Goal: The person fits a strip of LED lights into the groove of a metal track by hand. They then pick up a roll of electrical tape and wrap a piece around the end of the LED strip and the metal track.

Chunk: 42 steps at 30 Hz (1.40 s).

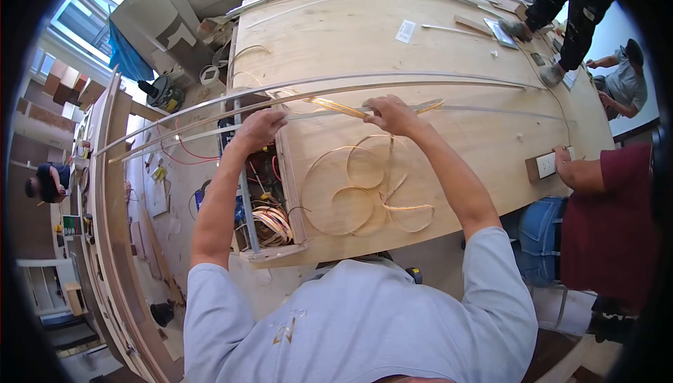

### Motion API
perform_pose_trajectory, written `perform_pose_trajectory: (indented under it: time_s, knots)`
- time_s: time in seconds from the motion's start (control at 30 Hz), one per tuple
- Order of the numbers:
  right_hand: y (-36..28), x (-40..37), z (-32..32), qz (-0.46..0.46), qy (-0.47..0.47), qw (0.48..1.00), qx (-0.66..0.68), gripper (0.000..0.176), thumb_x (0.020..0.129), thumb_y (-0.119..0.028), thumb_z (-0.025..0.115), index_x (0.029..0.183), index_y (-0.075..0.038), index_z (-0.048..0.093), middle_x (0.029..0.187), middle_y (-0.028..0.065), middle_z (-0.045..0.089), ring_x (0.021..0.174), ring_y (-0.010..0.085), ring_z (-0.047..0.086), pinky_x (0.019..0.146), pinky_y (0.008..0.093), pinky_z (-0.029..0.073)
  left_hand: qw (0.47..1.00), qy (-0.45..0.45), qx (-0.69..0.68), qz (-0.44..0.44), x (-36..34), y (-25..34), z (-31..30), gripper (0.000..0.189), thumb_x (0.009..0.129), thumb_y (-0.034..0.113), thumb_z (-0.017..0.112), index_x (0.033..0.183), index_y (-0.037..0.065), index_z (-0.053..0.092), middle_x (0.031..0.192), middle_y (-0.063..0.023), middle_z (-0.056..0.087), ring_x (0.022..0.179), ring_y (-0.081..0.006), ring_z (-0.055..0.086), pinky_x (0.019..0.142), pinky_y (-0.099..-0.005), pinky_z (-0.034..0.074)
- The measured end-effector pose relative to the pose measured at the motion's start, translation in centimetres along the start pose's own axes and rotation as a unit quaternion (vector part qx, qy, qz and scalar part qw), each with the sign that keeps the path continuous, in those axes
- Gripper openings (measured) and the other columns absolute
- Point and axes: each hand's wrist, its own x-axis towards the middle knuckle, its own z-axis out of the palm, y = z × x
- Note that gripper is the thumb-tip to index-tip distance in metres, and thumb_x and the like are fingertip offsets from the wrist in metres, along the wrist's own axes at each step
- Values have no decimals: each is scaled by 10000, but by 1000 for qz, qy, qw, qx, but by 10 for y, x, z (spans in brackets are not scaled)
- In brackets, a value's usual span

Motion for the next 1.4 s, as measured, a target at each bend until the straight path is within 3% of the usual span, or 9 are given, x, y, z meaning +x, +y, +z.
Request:
perform_pose_trajectory:
  time_s: [0.1,0.23,0.27,0.37,0.5,0.53,0.97,1.17,1.4]
  knots:
    - [11,3,0,2,14,1000,10,260,818,-323,662,913,-84,624,847,140,639,892,321,597,810,434,424,992,-19,-88,-92,5,12,-10,251,864,240,616,1010,37,645,818,-170,648,810,-353,625,726,-411,483]
    - [9,-8,-4,22,28,999,-31,313,791,-371,690,829,-69,615,786,119,636,823,310,597,800,395,384,967,227,113,-7,11,-1,-9,400,793,221,694,1149,62,603,1140,-162,598,1056,-297,565,892,-408,434]
    - [9,-11,-2,15,38,998,-44,331,783,-385,698,809,-67,612,770,114,634,802,307,596,798,386,372,958,228,171,-25,10,0,-11,558,747,217,727,1249,76,530,1276,-149,511,1208,-299,462,990,-446,363]
    - [12,-14,8,-10,77,995,-59,366,777,-425,702,779,-73,600,757,108,631,761,288,594,793,377,341,952,124,259,-104,20,-19,-12,713,697,282,759,1323,87,478,1337,-156,464,1266,-309,407,1052,-432,318]
    - [19,-13,12,-18,124,989,-83,369,794,-459,679,756,-100,602,737,80,627,753,259,599,768,376,339,960,-28,237,-145,55,-56,-27,391,735,153,671,1123,135,633,1127,-143,621,1080,-300,579,963,-481,397]
    - [27,-12,12,-20,143,986,-83,367,801,-460,671,749,-104,604,726,71,626,745,253,600,763,375,338,972,43,191,-126,56,-57,-30,237,755,110,611,984,125,671,972,-146,652,960,-315,623,889,-456,454]
    - [85,-18,-30,43,133,985,-100,457,874,-442,599,591,-86,549,582,76,557,599,279,524,726,375,349,976,131,172,-15,62,-28,-107,151,838,119,595,957,66,671,926,-143,625,925,-333,605,807,-418,481]
    - [90,-6,-16,12,138,988,-62,475,872,-437,611,591,-65,521,545,70,506,540,268,458,704,370,336,967,161,195,25,68,-10,-143,174,842,115,618,1000,76,681,928,-121,641,897,-326,622,784,-419,490]
    - [51,6,-47,-47,176,976,-121,475,820,-503,639,610,-84,557,571,91,557,578,295,543,670,384,370,949,188,230,107,74,21,-180,130,875,112,562,955,69,655,908,-131,623,887,-340,617,769,-430,493]
